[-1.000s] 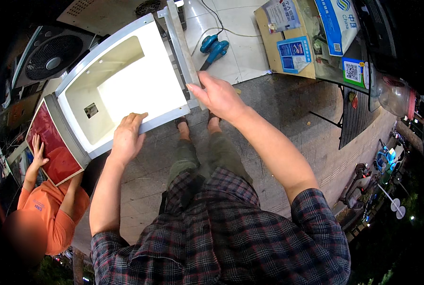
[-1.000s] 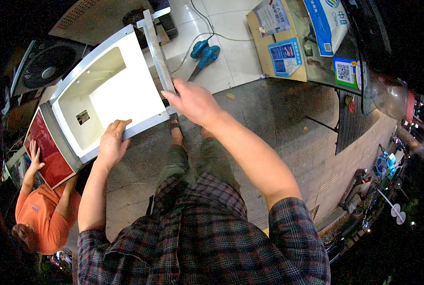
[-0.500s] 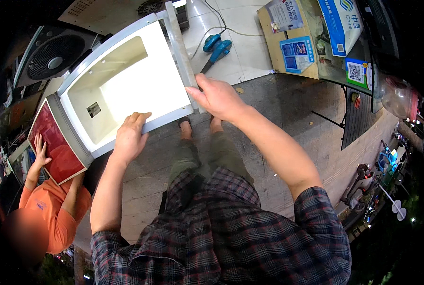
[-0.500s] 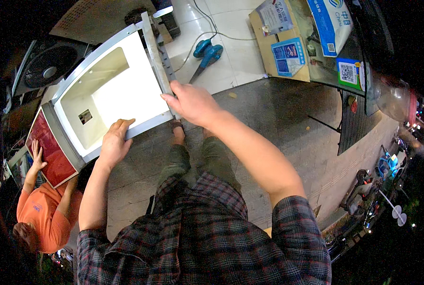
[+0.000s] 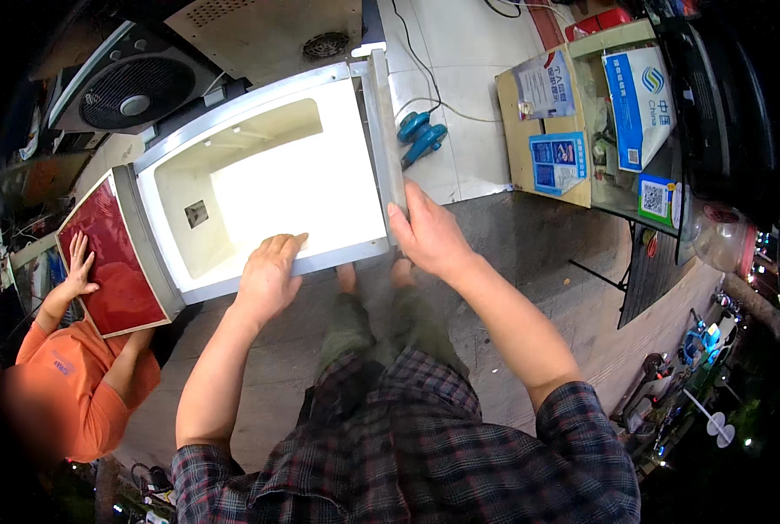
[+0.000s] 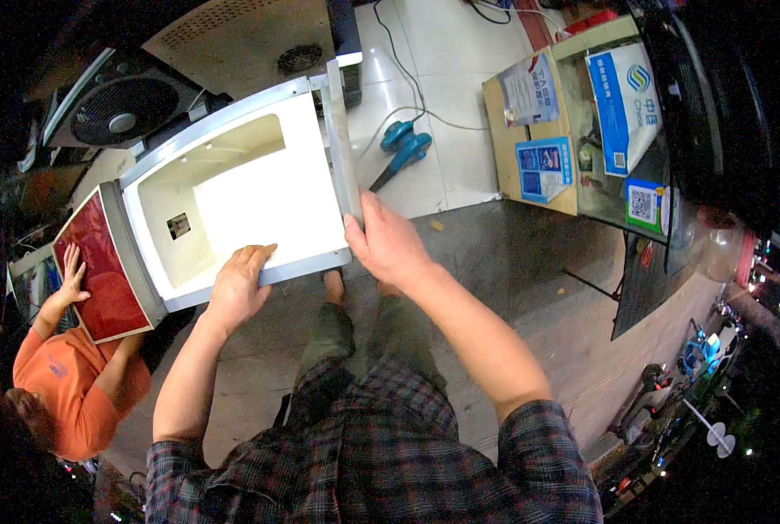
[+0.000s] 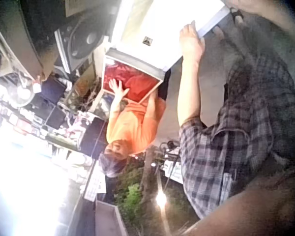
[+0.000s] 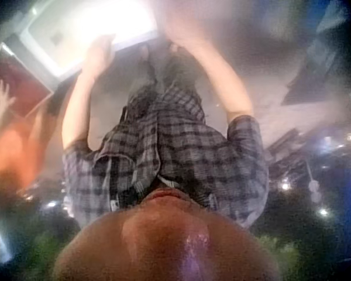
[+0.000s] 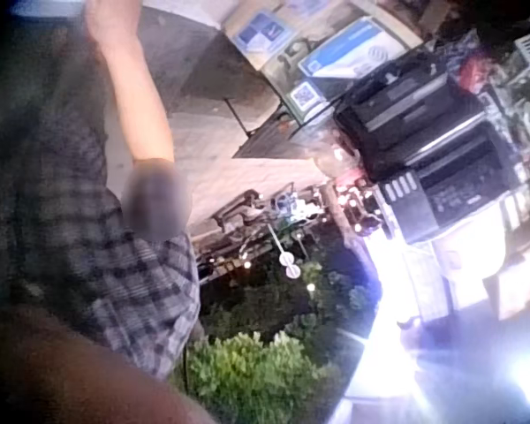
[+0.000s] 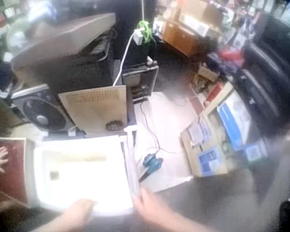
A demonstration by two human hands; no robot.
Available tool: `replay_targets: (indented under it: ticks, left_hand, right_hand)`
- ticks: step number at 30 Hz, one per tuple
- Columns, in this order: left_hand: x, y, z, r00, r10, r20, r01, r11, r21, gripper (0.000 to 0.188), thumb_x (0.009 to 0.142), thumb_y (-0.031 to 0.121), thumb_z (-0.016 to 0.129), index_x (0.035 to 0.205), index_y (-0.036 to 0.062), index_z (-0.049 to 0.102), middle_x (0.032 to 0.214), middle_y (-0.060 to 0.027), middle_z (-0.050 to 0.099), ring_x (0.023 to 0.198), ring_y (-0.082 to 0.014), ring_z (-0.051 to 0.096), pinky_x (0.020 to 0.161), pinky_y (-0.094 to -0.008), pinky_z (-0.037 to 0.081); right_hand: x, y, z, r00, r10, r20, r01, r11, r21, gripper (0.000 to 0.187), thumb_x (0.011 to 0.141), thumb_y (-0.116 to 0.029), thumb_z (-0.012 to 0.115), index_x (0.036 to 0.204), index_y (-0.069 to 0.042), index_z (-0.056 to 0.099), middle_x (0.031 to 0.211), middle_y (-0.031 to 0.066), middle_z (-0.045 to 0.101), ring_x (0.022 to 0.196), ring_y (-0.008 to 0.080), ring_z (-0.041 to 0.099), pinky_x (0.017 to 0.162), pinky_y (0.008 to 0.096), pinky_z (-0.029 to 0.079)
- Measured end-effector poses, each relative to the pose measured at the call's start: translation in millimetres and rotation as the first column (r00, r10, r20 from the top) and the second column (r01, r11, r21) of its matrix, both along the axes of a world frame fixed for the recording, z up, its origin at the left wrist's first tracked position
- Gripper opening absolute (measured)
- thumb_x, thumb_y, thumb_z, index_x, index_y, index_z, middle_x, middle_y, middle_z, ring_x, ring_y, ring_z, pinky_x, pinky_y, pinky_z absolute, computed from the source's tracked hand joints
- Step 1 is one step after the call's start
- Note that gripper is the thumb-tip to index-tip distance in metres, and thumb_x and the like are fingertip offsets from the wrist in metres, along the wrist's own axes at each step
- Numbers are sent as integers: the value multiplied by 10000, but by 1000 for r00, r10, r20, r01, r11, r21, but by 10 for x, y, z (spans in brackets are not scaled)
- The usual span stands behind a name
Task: The person uses a screwdriver to remove screws from the door frame of a small refrigerator while a second person holds the door open. They then lift the refrigerator to access the back panel and remove a white plastic component from the internal mechanism.
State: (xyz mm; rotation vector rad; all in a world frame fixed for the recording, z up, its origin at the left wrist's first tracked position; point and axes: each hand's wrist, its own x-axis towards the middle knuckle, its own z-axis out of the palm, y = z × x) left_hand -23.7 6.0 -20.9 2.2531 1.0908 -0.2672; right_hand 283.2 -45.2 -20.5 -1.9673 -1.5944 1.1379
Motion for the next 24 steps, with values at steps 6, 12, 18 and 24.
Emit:
replay_targets:
  ticks: [6, 12, 18, 24]
  left_hand:
    - [245, 214, 207, 964, 232, 128, -189, 941, -279, 859, 874, 241, 841, 1605, 47, 432, 1523, -243, 553, 1443, -378, 528, 1206, -476, 441]
    - [1522, 689, -92, 622, 656, 427, -704, 707, -62, 1133, 886, 365, 847, 1671, -81, 163, 1634, -367, 341, 1498, -471, 438, 1232, -460, 399]
    - [1961, 901, -90, 576, 685, 446, -749, 661, -48, 1145, 848, 194, 793, 1689, -50, 56, 1639, -379, 314, 1514, -497, 389, 1234, -462, 396]
    - [1922, 1001, -52, 645, 686, 338, -734, 679, 23, 1174, 827, 232, 832, 1702, -11, 88, 1597, -366, 411, 1423, -462, 527, 1171, -462, 467]
  right_hand:
    - [-59, 97, 137, 995, -95, 14, 95, 990, -100, 513, 1094, -382, 523, 1402, 27, 484, 1206, 330, 684, 1095, 527, 669, 934, 574, 543]
    - [-92, 132, 134, 998, -55, 34, 58, 994, -94, 465, 1105, -365, 505, 1362, 23, 497, 1163, 324, 694, 1045, 532, 673, 907, 587, 538]
    - [-57, 123, 105, 998, -40, 55, 46, 994, -104, 457, 1106, -362, 494, 1279, 61, 506, 1088, 332, 699, 971, 532, 683, 858, 591, 543]
    - [-14, 117, 80, 998, -21, 52, 23, 999, -43, 453, 1105, -371, 497, 1252, 58, 515, 1169, 319, 680, 977, 516, 693, 842, 581, 561]
